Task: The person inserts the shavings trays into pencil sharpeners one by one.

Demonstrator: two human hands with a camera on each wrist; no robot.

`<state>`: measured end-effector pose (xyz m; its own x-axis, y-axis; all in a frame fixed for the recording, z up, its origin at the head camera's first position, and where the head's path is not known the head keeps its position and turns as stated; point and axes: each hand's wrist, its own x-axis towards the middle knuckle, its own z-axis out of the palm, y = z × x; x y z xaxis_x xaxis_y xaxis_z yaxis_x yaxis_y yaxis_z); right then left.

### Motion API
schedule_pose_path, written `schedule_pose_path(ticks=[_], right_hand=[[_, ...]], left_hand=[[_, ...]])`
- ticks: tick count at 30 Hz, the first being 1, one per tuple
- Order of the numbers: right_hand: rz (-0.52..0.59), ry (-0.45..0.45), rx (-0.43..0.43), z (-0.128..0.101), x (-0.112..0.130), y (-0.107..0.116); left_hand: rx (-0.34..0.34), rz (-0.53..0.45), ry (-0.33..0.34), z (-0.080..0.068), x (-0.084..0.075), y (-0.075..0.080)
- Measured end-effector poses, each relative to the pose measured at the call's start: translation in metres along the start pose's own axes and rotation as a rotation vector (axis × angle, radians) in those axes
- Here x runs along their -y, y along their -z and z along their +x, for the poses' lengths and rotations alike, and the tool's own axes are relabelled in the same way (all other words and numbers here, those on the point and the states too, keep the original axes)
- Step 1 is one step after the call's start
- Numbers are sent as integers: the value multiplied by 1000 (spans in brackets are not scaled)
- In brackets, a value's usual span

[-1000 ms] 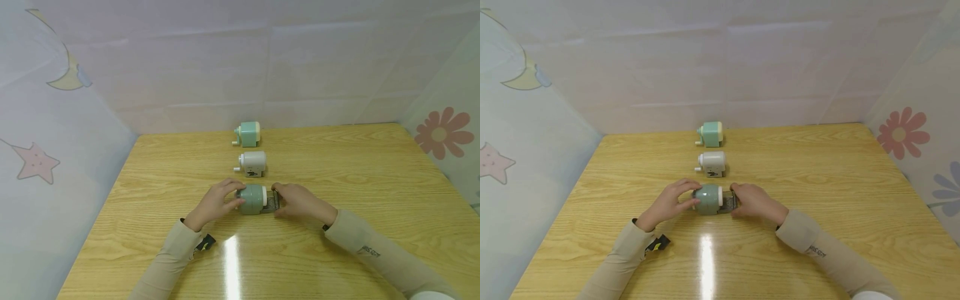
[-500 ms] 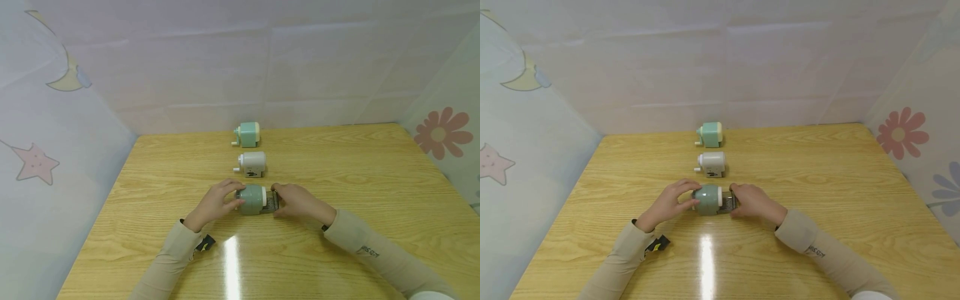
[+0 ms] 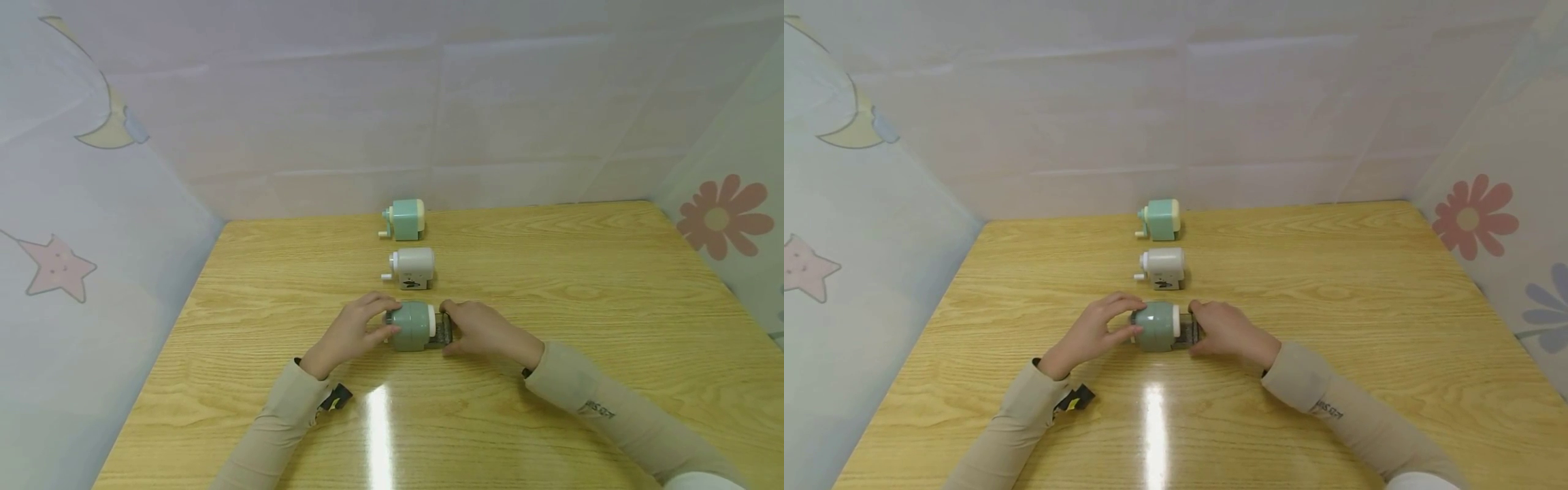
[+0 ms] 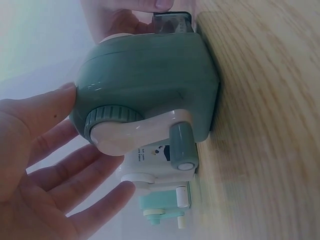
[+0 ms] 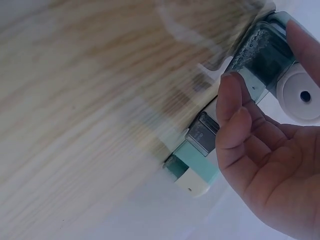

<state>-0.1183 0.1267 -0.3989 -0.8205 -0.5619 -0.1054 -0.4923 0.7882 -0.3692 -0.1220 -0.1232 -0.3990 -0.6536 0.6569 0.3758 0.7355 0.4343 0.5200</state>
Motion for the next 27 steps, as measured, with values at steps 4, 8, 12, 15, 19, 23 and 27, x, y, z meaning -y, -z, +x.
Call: schedule_pose_path(ticks=[4, 8, 12, 15, 19, 23, 27], right_hand=[[2, 9, -8, 1, 2, 0], [1, 9, -9, 2, 3, -1], [4, 3, -2, 3, 3, -1], [8, 3, 4, 4, 4, -1], [14, 5, 8, 6, 3, -2], [31, 5, 5, 7, 3, -3], [52, 4, 3, 8, 3, -3]], left_hand=[[3, -6, 4, 0, 0, 0], [4, -11, 10, 0, -1, 0], [5, -13, 15, 0, -1, 0], [3, -15, 20, 0, -1, 1], [-3, -20, 17, 0, 0, 0], [-12, -29, 2, 0, 1, -1], [-14, -32, -2, 0, 1, -1]])
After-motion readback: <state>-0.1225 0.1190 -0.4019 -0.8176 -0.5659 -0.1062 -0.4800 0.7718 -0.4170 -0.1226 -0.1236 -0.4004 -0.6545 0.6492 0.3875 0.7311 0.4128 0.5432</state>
